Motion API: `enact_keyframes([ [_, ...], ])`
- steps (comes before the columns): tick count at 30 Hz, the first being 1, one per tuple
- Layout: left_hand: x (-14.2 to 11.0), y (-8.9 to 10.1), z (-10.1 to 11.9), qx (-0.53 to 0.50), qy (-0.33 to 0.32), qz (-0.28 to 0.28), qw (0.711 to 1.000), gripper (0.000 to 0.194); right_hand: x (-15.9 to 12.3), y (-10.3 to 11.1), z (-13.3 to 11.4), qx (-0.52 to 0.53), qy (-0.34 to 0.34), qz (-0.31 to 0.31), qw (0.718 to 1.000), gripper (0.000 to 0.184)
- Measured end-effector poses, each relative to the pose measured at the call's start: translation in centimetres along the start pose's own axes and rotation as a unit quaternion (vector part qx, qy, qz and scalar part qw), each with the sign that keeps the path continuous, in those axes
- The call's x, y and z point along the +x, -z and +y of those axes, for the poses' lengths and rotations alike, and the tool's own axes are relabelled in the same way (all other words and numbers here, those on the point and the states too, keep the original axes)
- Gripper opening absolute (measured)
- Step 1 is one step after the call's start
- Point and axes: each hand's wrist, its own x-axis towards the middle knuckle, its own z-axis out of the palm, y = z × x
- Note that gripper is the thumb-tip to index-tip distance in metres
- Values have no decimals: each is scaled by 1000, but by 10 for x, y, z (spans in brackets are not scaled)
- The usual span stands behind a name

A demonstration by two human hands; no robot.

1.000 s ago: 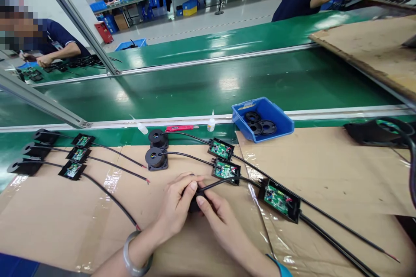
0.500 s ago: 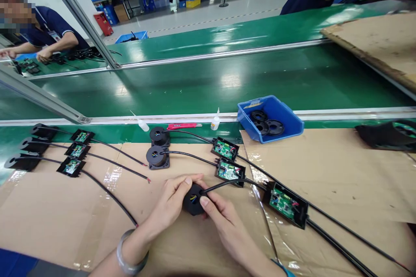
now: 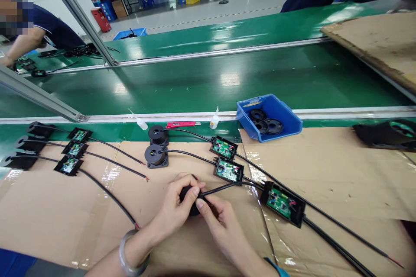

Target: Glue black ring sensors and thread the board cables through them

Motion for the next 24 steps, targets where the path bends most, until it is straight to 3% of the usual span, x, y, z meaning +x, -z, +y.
enact_keyframes([
  [8, 2, 0, -2, -3, 20, -10, 1000, 34, 3, 3, -3, -9, 9, -24, 1000, 43],
  [17, 7, 23, -2, -132, 112, -96, 980, 35, -5, 19, -4, -108, -27, -124, 986, 37],
  [24, 5, 24, -1, -188, 116, -113, 969, 33, -8, 14, -2, -84, -26, -105, 991, 40],
])
